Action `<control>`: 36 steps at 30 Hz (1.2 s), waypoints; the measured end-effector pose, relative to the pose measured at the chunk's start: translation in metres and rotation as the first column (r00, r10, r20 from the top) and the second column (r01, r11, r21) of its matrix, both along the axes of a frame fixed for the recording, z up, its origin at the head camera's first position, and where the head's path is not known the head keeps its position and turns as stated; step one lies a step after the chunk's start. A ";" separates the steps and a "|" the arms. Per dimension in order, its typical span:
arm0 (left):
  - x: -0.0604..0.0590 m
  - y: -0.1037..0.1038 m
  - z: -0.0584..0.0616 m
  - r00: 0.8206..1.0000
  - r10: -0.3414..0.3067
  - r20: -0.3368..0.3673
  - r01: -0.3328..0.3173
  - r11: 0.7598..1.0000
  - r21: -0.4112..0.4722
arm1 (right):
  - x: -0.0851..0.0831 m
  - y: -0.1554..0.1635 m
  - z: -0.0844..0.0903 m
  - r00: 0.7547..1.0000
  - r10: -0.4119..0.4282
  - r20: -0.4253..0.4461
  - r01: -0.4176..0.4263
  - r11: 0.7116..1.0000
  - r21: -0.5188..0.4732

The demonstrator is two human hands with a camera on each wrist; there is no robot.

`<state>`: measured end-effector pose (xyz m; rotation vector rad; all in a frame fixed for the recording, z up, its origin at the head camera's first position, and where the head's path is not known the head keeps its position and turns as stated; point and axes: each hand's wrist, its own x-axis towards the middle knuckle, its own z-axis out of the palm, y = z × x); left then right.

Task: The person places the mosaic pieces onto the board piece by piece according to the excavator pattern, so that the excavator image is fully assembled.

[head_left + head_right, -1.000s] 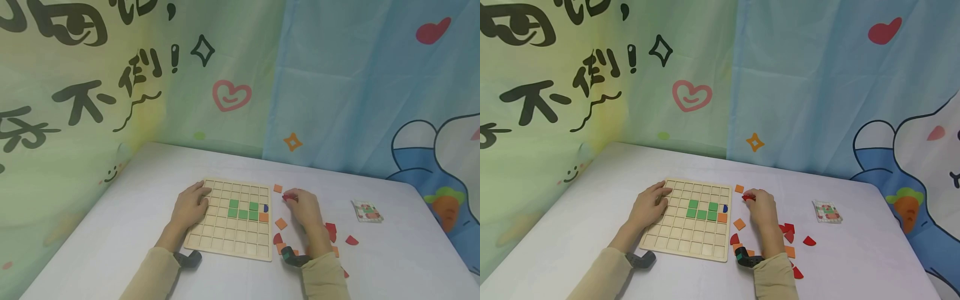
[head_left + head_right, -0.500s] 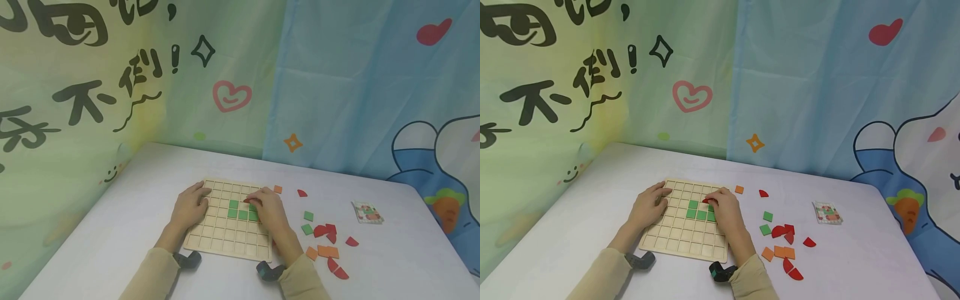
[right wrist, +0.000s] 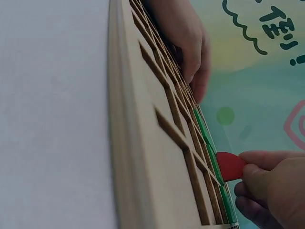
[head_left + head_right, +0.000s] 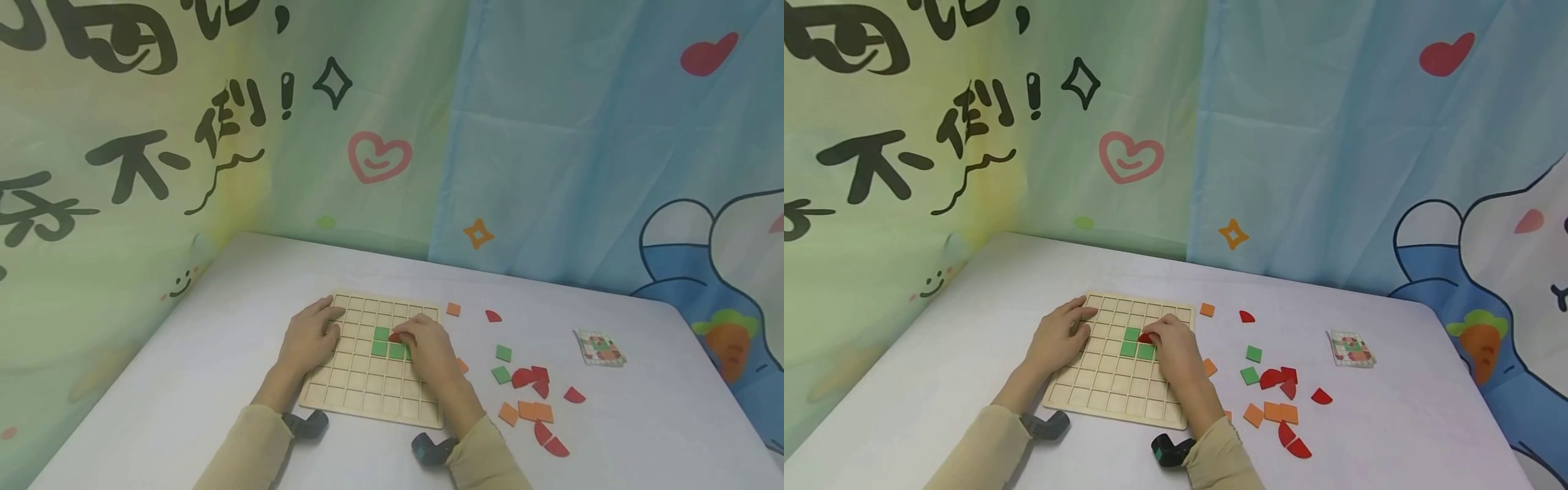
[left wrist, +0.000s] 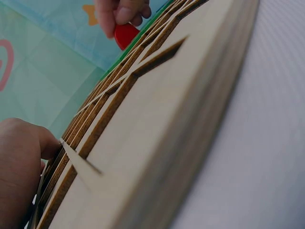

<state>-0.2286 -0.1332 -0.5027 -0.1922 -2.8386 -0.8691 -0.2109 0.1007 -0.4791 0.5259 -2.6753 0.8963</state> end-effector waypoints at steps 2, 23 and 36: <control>0.000 0.000 -0.001 1.000 0.002 0.000 -0.002 1.000 0.000 | -0.001 0.000 -0.001 1.000 -0.007 -0.007 0.007 1.000 0.002; 0.001 -0.001 0.002 1.000 -0.001 0.012 0.001 1.000 -0.008 | -0.006 0.003 -0.006 0.999 -0.050 0.008 0.050 0.999 0.000; 0.003 0.000 0.005 1.000 -0.004 0.013 0.004 1.000 -0.005 | -0.004 0.003 -0.004 0.998 -0.056 0.010 0.056 0.998 0.036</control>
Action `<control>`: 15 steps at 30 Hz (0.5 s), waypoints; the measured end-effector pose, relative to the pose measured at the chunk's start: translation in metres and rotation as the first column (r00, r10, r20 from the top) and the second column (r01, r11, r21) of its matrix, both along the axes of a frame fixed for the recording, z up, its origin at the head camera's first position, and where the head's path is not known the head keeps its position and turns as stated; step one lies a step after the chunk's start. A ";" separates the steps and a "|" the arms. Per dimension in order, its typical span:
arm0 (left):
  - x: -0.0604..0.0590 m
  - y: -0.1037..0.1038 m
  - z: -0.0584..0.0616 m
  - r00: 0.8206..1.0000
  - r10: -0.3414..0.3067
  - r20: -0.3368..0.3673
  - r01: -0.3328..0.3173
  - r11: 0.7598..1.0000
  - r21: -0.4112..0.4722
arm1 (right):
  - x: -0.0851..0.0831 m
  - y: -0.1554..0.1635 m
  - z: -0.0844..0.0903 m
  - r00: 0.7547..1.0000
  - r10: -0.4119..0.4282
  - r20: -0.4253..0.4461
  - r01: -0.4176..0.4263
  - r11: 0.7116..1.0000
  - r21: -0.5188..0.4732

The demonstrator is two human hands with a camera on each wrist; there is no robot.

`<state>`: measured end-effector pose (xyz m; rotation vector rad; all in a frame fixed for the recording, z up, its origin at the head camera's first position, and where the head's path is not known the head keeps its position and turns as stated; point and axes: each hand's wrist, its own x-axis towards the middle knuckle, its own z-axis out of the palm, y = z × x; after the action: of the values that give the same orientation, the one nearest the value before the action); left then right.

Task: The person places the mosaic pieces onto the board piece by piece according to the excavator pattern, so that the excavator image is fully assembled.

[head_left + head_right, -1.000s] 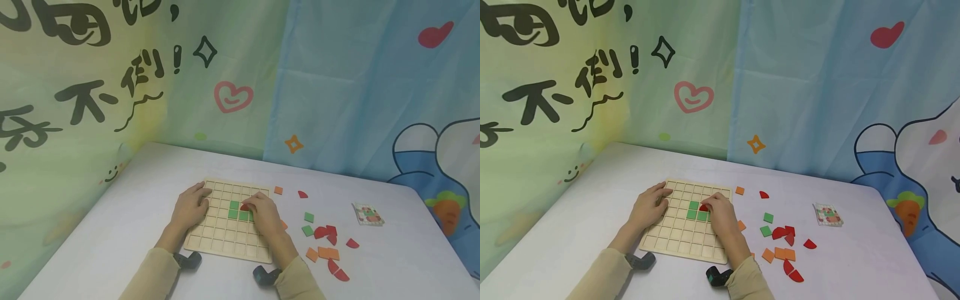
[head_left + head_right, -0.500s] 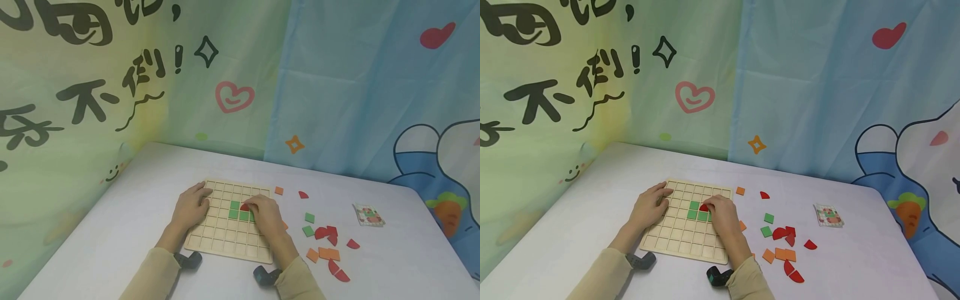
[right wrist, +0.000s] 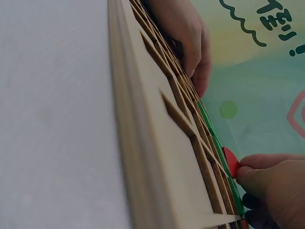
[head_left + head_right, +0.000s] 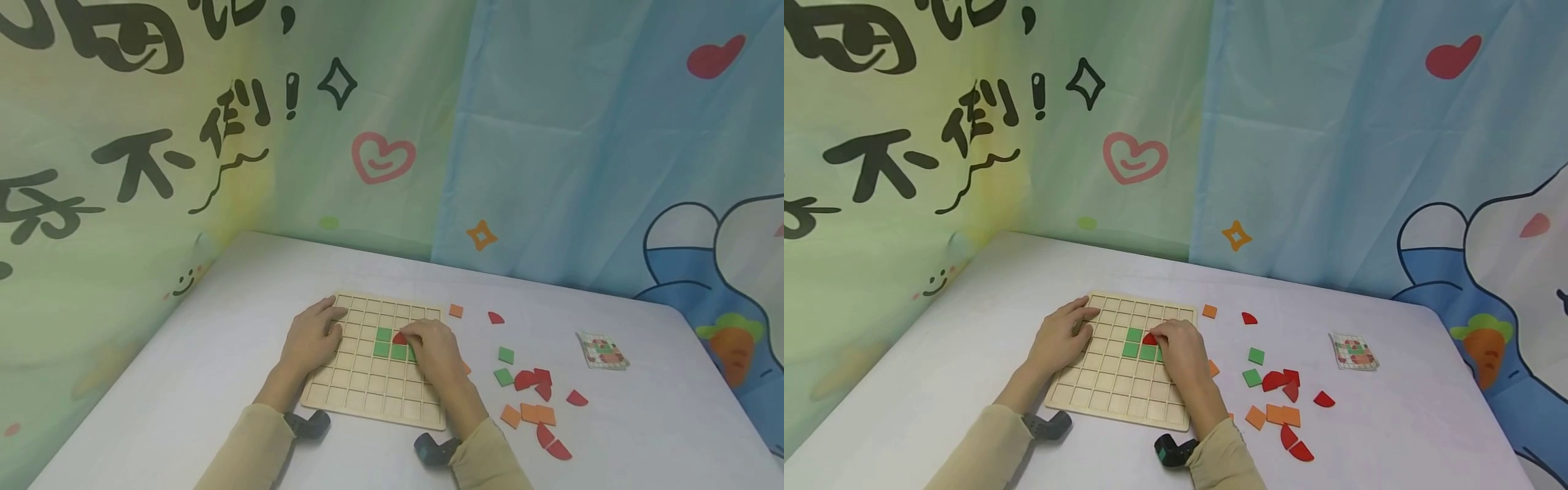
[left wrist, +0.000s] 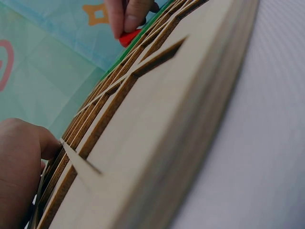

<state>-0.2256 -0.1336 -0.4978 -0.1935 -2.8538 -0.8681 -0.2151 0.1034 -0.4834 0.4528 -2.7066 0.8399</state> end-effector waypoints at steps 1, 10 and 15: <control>0.000 0.000 0.000 1.000 0.001 0.001 -0.001 1.000 -0.001 | 0.000 0.000 0.000 1.000 0.002 0.001 -0.002 1.000 0.002; -0.002 0.000 -0.003 1.000 0.001 -0.003 -0.001 1.000 -0.008 | -0.001 0.000 -0.002 1.000 -0.001 -0.011 0.001 0.999 0.051; -0.001 0.000 -0.003 1.000 0.002 -0.009 -0.002 1.000 -0.006 | 0.000 0.001 -0.002 0.999 0.006 -0.032 -0.004 0.997 0.071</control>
<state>-0.2270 -0.1332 -0.5011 -0.1953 -2.8481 -0.8555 -0.2153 0.1039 -0.4853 0.4846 -2.7139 0.7331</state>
